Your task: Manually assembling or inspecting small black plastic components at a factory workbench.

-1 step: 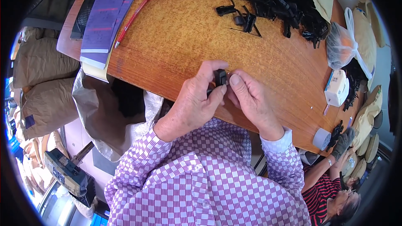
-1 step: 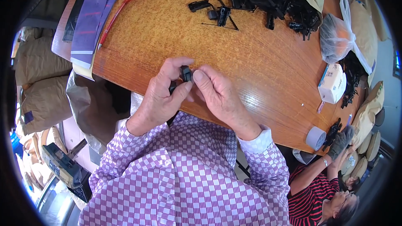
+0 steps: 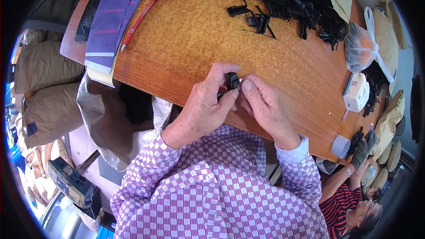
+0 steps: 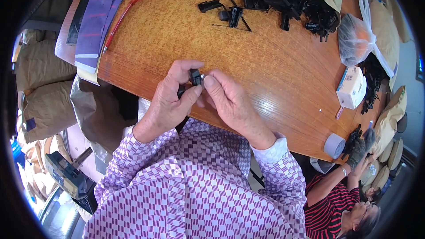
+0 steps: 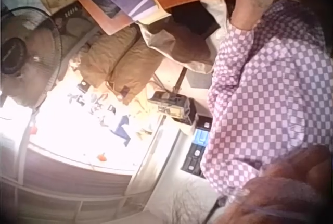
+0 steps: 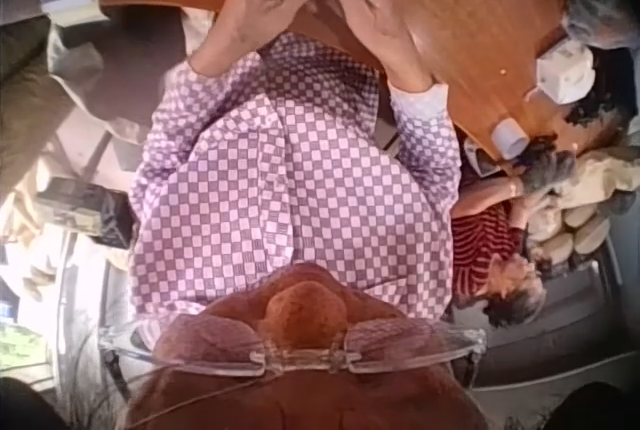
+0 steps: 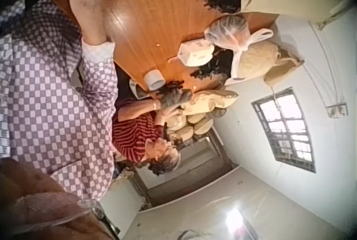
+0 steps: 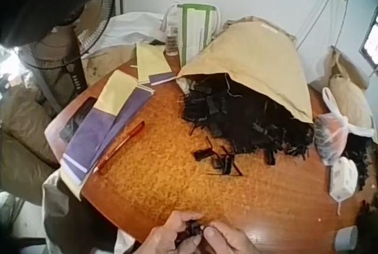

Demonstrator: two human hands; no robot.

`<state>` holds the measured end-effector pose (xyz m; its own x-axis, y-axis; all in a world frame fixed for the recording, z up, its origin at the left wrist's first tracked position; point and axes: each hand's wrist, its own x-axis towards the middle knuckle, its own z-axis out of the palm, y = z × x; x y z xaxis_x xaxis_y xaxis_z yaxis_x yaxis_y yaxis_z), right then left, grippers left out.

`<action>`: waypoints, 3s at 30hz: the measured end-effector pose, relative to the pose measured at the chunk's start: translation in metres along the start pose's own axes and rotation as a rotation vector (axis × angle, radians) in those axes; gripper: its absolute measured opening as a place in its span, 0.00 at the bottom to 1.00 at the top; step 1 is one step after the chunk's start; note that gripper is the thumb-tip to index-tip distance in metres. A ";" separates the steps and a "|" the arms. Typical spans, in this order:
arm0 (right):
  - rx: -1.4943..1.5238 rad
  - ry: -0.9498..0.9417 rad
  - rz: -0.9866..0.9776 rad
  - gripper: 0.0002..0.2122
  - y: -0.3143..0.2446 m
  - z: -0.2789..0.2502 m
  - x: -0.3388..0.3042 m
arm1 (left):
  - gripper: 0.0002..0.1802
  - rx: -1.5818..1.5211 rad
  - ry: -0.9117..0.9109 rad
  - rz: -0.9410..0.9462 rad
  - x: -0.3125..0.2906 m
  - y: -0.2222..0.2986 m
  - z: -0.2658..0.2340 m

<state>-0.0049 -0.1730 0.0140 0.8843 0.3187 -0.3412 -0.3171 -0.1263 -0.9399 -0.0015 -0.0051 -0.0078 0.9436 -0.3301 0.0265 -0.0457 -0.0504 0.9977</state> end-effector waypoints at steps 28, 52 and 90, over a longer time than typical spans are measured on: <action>-0.924 0.531 -0.375 0.11 0.013 -0.078 0.056 | 0.16 1.121 0.174 -0.280 -0.095 0.038 -0.099; -0.459 0.118 -0.356 0.03 0.002 -0.017 0.012 | 0.32 -0.898 -0.167 -0.288 0.025 -0.014 -0.033; -0.321 0.301 -0.320 0.03 0.025 -0.002 0.003 | 0.18 0.407 0.114 0.122 0.019 0.004 0.027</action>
<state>-0.0092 -0.1773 -0.0101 0.9936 0.1108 0.0241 0.0630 -0.3626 -0.9298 0.0077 -0.0369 -0.0049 0.9524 -0.2517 0.1723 -0.2631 -0.3922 0.8814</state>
